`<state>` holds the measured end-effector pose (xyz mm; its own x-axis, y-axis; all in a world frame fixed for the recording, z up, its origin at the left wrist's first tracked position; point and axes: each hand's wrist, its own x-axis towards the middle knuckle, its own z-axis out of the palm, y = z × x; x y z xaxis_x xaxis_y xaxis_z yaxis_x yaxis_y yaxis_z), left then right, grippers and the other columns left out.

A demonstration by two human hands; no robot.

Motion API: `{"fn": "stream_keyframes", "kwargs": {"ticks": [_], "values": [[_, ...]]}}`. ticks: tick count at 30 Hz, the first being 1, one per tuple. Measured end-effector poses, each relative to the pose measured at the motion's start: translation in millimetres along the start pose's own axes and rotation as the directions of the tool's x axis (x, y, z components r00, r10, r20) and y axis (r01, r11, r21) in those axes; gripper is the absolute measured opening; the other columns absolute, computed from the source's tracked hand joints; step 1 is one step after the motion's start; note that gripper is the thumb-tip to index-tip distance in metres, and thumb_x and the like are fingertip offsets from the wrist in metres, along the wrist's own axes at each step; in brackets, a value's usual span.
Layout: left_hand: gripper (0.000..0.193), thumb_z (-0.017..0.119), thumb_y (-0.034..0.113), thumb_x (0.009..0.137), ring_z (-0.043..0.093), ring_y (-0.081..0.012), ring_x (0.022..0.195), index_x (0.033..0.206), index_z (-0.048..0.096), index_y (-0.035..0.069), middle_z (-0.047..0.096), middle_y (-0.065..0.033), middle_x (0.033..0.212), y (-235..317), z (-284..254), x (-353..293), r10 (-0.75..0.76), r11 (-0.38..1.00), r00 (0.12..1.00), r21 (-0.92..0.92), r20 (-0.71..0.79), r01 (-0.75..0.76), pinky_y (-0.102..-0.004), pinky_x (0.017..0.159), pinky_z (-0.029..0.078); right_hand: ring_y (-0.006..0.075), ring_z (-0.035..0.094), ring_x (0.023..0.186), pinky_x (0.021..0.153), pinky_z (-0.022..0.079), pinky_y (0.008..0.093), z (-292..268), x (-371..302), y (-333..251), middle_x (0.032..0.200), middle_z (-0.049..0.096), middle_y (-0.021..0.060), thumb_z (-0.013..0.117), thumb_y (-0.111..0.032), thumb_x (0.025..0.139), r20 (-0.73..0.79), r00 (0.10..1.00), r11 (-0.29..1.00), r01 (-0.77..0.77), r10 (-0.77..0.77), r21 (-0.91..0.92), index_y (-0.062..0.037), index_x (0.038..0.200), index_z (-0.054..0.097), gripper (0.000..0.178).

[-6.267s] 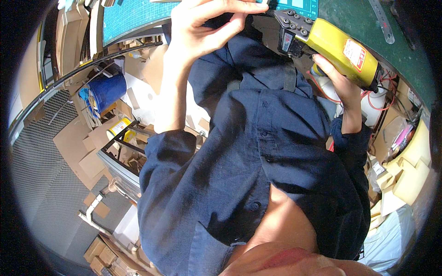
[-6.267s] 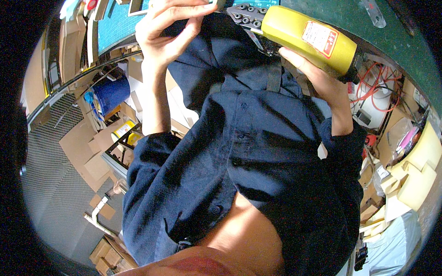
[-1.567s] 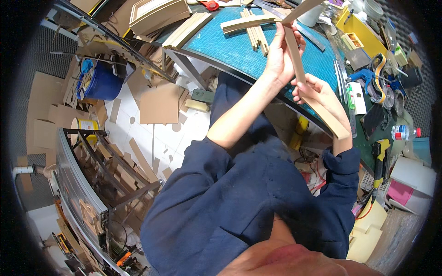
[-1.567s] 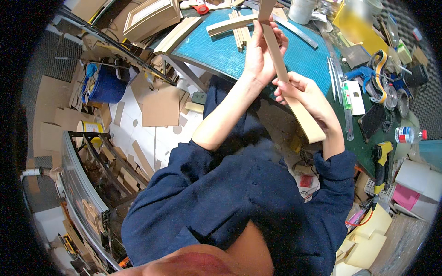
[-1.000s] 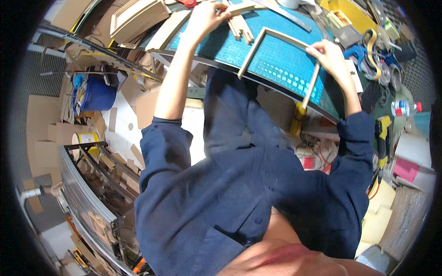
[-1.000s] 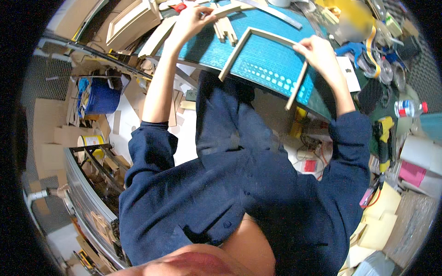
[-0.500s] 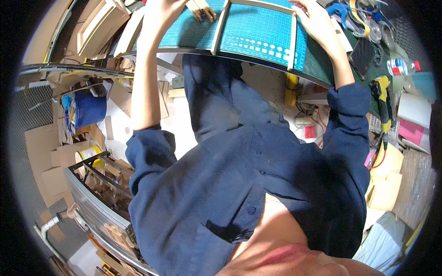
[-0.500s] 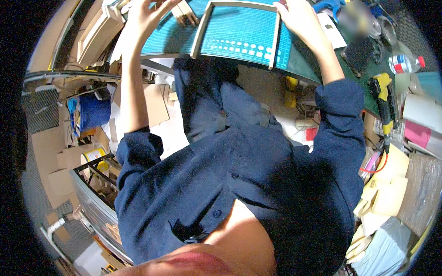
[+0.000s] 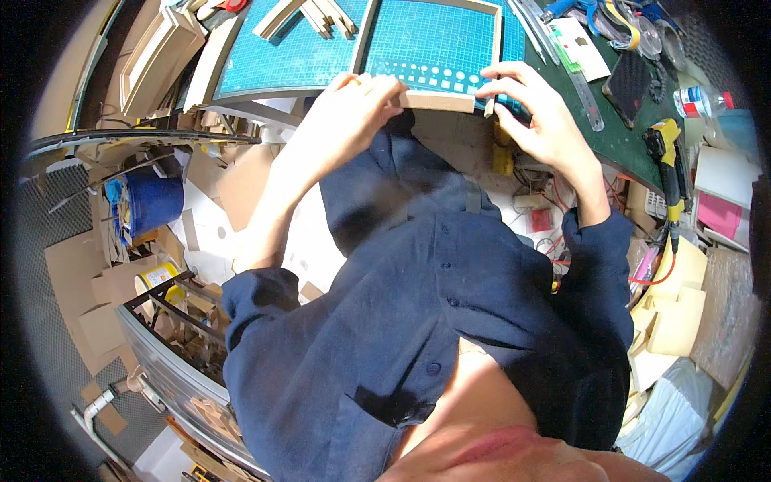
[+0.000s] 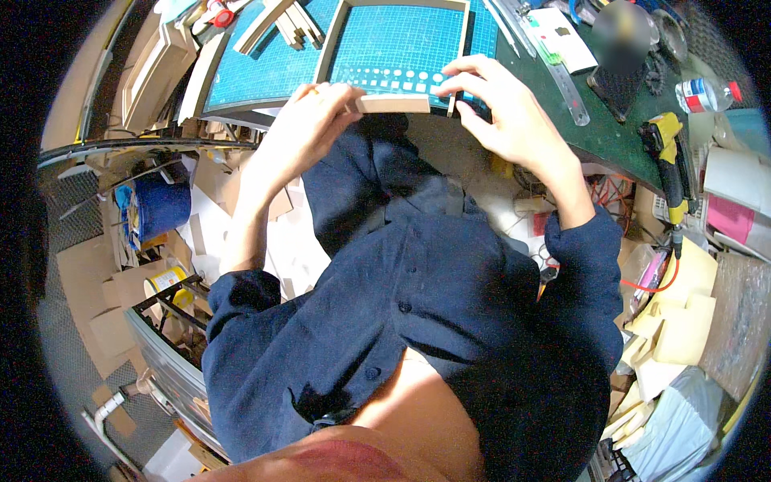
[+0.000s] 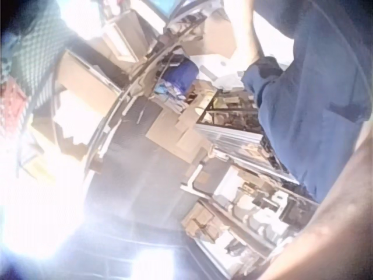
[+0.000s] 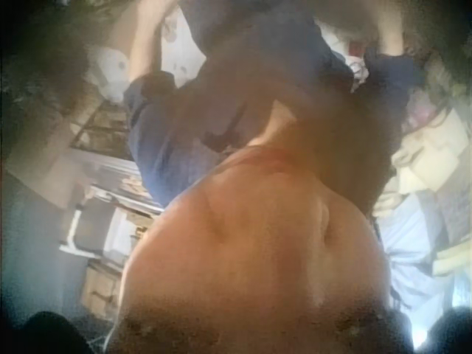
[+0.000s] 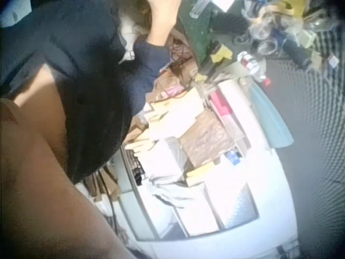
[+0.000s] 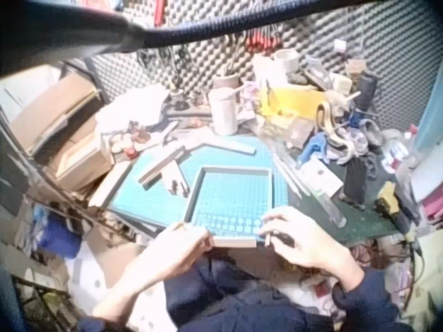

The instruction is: The person assembles small wooden frames by joining thin wooden pieces at the corners. They use a yellow staple gun to fasten the joints, repeatedly picking up pieces, aligning them, and stapling them together on a green cutting mat.

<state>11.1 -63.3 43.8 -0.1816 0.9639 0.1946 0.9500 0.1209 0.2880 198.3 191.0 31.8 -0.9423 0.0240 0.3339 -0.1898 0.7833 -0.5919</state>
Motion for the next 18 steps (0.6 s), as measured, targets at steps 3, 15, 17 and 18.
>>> {"fn": "stream_keyframes", "kwargs": {"ticks": [3, 15, 17, 18], "values": [[0.018, 0.059, 0.018, 0.103, 0.063, -0.0243, 0.102, 0.119, 0.059, 0.010, 0.066, -0.0070, 0.102, -20.3, -2.0, 16.2, 0.031, 0.999, 0.998, -0.004, -0.061, -0.031, -0.0393, 0.098, 0.045, 0.0318, 0.061, 0.121, 0.104, 0.050, 0.0399, 9.5, 4.7, -4.4, 0.129, 0.062, 0.0110, 0.063, -0.009, 0.092, -0.099, 0.995, 0.996, 0.017, -0.025, -0.086, -0.0091, 0.115, 0.067, 0.024], [0.027, 0.057, 0.020, 0.104, 0.053, -0.0267, 0.108, 0.127, 0.059, 0.006, 0.055, -0.0103, 0.106, -15.6, 19.6, 18.0, 0.054, 0.998, 0.989, 0.046, -0.136, -0.048, -0.0436, 0.106, 0.033, 0.0322, 0.059, 0.127, 0.108, 0.048, 0.0411, 29.8, 2.3, -2.8, 0.134, 0.061, 0.0115, 0.067, -0.008, 0.091, -0.219, 0.976, 1.000, -0.017, 0.011, -0.027, -0.0101, 0.124, 0.068, 0.033], [0.024, 0.057, 0.023, 0.104, 0.054, -0.0263, 0.107, 0.123, 0.061, 0.009, 0.056, -0.0096, 0.106, -29.7, 30.7, 18.0, 0.097, 0.993, 0.978, 0.083, -0.185, -0.082, -0.0438, 0.107, 0.033, 0.0319, 0.059, 0.126, 0.108, 0.048, 0.0408, 29.3, 2.2, -4.7, 0.135, 0.061, 0.0114, 0.068, -0.008, 0.090, -0.204, 0.979, 1.000, -0.013, 0.009, -0.016, -0.0109, 0.125, 0.068, 0.036], [0.023, 0.057, 0.025, 0.104, 0.054, -0.0261, 0.107, 0.122, 0.062, 0.011, 0.056, -0.0093, 0.106, -33.8, 33.4, 18.6, 0.120, 0.990, 0.971, 0.102, -0.209, -0.100, -0.0439, 0.107, 0.032, 0.0318, 0.059, 0.126, 0.108, 0.048, 0.0407, 28.8, 2.3, -4.9, 0.135, 0.061, 0.0114, 0.068, -0.008, 0.089, -0.198, 0.980, 1.000, -0.011, 0.008, -0.012, -0.0113, 0.126, 0.068, 0.037]]}}
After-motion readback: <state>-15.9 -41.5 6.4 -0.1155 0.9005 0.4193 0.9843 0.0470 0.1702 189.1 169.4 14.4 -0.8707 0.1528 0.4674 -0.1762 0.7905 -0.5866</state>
